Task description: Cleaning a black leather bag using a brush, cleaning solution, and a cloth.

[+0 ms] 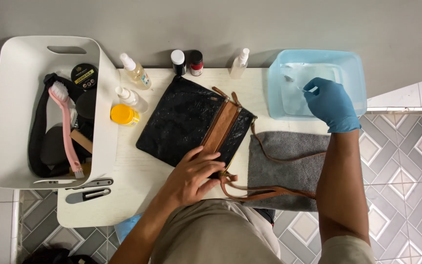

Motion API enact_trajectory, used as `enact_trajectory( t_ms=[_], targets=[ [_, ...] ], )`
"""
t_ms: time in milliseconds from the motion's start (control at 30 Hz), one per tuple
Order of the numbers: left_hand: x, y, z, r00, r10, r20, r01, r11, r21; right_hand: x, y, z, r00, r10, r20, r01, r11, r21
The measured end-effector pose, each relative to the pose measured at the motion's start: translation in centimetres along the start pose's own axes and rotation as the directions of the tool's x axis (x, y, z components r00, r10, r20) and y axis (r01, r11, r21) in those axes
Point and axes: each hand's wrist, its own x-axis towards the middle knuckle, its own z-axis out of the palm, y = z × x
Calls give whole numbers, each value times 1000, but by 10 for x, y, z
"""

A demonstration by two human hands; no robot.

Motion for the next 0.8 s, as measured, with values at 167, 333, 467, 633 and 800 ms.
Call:
enact_trajectory(
  t_ms=[167, 333, 467, 633, 800],
  targets=[
    [-5, 3, -1, 998, -62, 16, 62, 998, -24, -4, -1, -6, 998, -21, -60, 22, 1000, 10],
    [1, 7, -3, 991, -133, 0, 132, 985, -107, 6, 7, -4, 982, -59, -180, 68, 996, 49],
    [-1, 6, -3, 992, -128, -15, 126, 985, -122, -10, -7, -15, 997, -41, -65, 43, 999, 27],
    [0, 10, -10, 990, -131, -45, 123, 980, -159, -17, -20, -33, 985, -6, 175, -9, 996, 88],
    [-4, 3, -10, 973, -209, -97, 166, 927, -336, -10, -17, -22, 996, -73, 42, 69, 995, 73]
  ],
)
